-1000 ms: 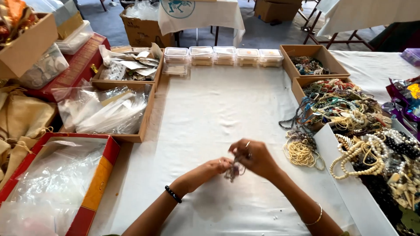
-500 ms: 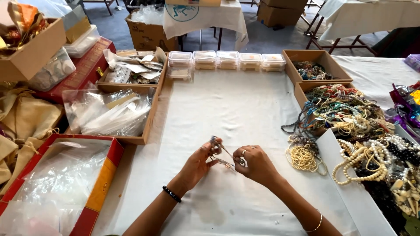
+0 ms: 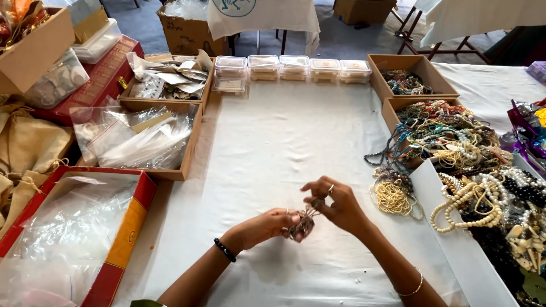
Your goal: Sorting and packing necklaces and beads into small plastic bags and pouches.
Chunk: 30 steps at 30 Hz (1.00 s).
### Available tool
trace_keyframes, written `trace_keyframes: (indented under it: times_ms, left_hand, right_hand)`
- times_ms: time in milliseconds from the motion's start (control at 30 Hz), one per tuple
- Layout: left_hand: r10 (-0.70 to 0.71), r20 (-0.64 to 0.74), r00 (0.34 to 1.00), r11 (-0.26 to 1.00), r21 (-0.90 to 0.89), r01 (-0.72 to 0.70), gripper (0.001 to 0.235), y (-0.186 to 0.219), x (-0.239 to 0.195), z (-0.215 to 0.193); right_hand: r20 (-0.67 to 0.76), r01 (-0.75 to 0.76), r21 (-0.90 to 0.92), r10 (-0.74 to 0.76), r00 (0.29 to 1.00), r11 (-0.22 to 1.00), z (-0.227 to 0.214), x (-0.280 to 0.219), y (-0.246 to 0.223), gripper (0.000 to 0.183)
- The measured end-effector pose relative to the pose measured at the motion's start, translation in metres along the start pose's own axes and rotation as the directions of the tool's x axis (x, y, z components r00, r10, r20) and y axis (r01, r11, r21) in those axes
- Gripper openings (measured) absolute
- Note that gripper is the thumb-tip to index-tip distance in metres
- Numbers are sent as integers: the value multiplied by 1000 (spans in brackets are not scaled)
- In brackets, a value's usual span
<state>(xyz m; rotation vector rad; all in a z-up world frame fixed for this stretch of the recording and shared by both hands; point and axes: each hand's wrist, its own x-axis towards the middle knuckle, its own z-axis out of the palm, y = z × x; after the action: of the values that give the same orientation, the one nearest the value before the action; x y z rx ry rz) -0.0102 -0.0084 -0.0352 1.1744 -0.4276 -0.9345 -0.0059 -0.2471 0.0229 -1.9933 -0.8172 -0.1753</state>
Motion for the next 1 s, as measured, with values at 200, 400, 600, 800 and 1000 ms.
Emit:
trace_keyframes:
  times_ms: [200,400,600,800,1000]
  left_hand:
    - [109,-18,994,971,-213,-111,50,26,-4,27]
    - [138,-344,929,985,-54,-166,53,27,0,10]
    - [250,-332,910,840,542,-32,36,1,8,12]
    - [136,-446,885,920,389,54,27,9,28,-60]
    - [582,-607,542,240,764,599,26,132,2,-125]
  right_hand:
    - [14,-130,-110,132,991,985,1,-3,32,31]
    - [173,-245,87,227,958,966,11,-3,14,84]
    - [95,-56,-186,74,993,981,12,-8,8,76]
    - [-40,-61,-2,61,997,998,-9,8,-4,84]
    - [-109,-162,-95,151,982,982,-18,9,5,72]
